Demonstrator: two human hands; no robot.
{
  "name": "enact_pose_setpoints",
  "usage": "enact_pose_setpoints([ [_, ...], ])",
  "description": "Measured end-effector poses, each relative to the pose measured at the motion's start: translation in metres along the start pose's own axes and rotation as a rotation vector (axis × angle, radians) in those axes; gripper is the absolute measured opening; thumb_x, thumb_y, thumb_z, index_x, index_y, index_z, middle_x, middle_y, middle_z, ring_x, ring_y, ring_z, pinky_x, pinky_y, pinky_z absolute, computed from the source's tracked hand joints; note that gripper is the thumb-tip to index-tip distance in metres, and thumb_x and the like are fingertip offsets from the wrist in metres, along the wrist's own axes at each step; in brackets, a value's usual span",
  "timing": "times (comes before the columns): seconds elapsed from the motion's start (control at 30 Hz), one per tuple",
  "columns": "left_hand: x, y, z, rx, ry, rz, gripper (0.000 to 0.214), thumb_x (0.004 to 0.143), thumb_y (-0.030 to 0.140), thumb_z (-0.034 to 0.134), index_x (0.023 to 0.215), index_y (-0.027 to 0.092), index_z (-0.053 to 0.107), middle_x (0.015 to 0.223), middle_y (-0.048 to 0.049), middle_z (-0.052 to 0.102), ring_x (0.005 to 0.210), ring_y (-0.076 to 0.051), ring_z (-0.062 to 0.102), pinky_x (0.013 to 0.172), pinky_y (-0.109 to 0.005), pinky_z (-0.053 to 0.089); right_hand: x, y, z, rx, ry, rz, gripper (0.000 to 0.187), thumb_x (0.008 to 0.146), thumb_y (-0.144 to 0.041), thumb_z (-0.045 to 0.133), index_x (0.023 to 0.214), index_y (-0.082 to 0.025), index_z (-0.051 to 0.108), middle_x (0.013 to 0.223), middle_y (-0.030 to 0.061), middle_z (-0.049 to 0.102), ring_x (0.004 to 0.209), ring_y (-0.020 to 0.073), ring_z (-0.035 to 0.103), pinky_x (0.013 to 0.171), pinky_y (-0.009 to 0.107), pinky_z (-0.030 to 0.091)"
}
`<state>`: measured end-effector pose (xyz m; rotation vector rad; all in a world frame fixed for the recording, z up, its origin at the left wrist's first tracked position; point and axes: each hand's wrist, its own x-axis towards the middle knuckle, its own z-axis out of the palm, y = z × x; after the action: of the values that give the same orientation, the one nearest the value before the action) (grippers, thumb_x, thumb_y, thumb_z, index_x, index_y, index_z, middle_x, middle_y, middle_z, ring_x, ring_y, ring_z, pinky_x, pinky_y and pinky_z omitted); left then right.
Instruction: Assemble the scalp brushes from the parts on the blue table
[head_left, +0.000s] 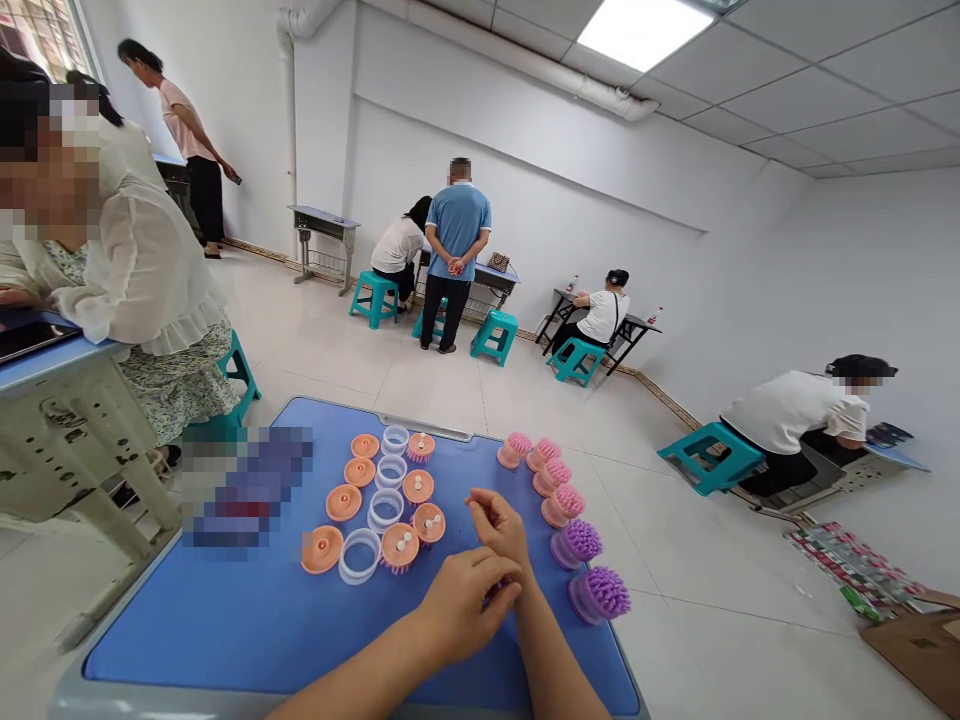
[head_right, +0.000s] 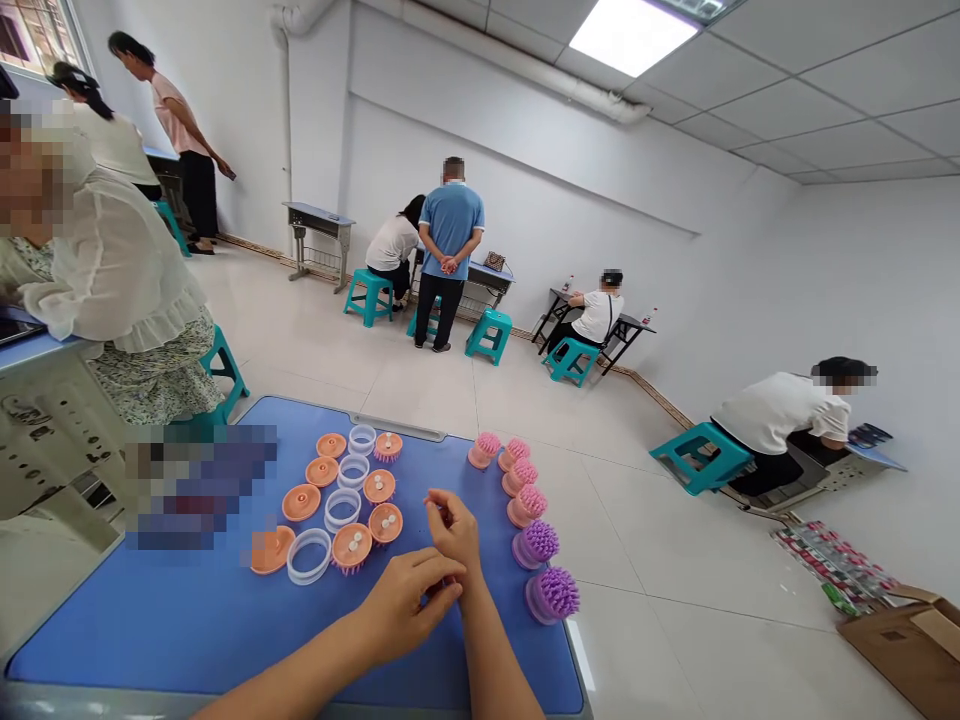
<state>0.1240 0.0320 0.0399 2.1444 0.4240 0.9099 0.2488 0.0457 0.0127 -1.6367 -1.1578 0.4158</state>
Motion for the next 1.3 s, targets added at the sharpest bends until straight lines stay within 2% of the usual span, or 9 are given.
enact_pose_setpoints([
  [0.17,-0.003,-0.007,0.009,0.113,0.052,0.193,0.018,0.081,0.016,0.046,0.080,0.016,0.064,0.068,-0.0050,0.067,0.062,-0.015,0.060,0.057,-0.024,0.047,-0.013,-0.001,0.011,0.038,-0.139,-0.045,0.023,0.069,-0.028,0.057,0.085,-0.016,0.067,0.074,0.0072,0.070,0.059,0.0193,0.062,0.056,0.029,0.051],
  [0.47,-0.004,-0.010,0.014,0.242,0.087,0.275,0.022,0.083,0.018,0.042,0.076,0.016,0.062,0.064,-0.0047,0.066,0.058,-0.015,0.060,0.052,-0.023,0.046,-0.015,-0.003,0.010,0.029,-0.249,-0.118,0.016,0.072,-0.022,0.057,0.083,-0.017,0.068,0.072,0.0054,0.070,0.059,0.0210,0.063,0.053,0.030,0.051],
  [0.63,-0.006,-0.011,0.011,0.272,0.103,0.309,0.025,0.085,0.019,0.040,0.074,0.015,0.062,0.063,-0.0060,0.066,0.057,-0.015,0.060,0.052,-0.023,0.046,-0.015,0.000,0.011,0.017,-0.201,-0.193,0.014,0.074,-0.021,0.057,0.084,-0.018,0.066,0.068,0.0037,0.068,0.052,0.0168,0.059,0.047,0.027,0.049],
  [0.7,-0.012,-0.008,0.005,0.291,0.159,0.357,0.021,0.085,0.018,0.041,0.079,0.015,0.061,0.064,-0.0060,0.066,0.058,-0.015,0.060,0.054,-0.023,0.047,-0.016,0.000,0.011,0.008,-0.141,-0.241,0.016,0.075,-0.022,0.055,0.087,-0.019,0.065,0.072,0.0041,0.066,0.052,0.0157,0.058,0.048,0.027,0.049],
  [0.83,-0.035,-0.005,-0.020,0.374,0.366,0.414,0.017,0.082,0.010,0.048,0.095,0.015,0.056,0.070,-0.0048,0.065,0.063,-0.013,0.058,0.058,-0.023,0.047,-0.025,-0.009,0.013,-0.053,-0.018,-0.411,0.022,0.074,-0.025,0.056,0.095,-0.019,0.062,0.101,0.0107,0.061,0.091,0.0243,0.058,0.078,0.041,0.049],
  [0.93,-0.056,-0.014,-0.045,0.544,0.507,0.307,0.020,0.081,0.010,0.050,0.099,0.016,0.055,0.082,-0.0068,0.065,0.076,-0.016,0.059,0.072,-0.029,0.048,-0.036,-0.024,0.021,-0.278,-0.051,-0.646,0.032,0.073,-0.029,0.061,0.103,-0.019,0.059,0.123,0.0145,0.049,0.117,0.0297,0.043,0.097,0.052,0.034],
  [1.0,-0.068,-0.024,-0.062,0.684,0.588,0.193,0.022,0.081,0.015,0.052,0.102,0.016,0.055,0.089,-0.0086,0.064,0.084,-0.020,0.058,0.078,-0.033,0.047,-0.042,-0.034,0.028,-0.427,-0.097,-0.721,0.039,0.069,-0.036,0.064,0.103,-0.018,0.060,0.131,0.0167,0.042,0.125,0.0334,0.033,0.101,0.055,0.025],
  [1.13,-0.085,-0.047,-0.083,0.891,0.598,0.003,0.038,0.077,0.033,0.060,0.110,0.016,0.052,0.101,-0.0120,0.063,0.103,-0.029,0.051,0.088,-0.044,0.041,-0.043,-0.045,0.044,-0.566,-0.151,-0.657,0.045,0.063,-0.047,0.067,0.094,-0.015,0.063,0.138,0.0197,0.035,0.130,0.0382,0.023,0.103,0.057,0.017],
  [1.3,-0.092,-0.059,-0.082,1.069,0.485,-0.130,0.041,0.070,0.040,0.063,0.102,0.015,0.059,0.109,-0.0144,0.061,0.114,-0.039,0.041,0.097,-0.058,0.025,-0.037,-0.046,0.053,-0.630,-0.191,-0.542,0.032,0.060,-0.039,0.069,0.082,-0.016,0.064,0.139,0.0175,0.035,0.131,0.0373,0.020,0.105,0.055,0.013],
])
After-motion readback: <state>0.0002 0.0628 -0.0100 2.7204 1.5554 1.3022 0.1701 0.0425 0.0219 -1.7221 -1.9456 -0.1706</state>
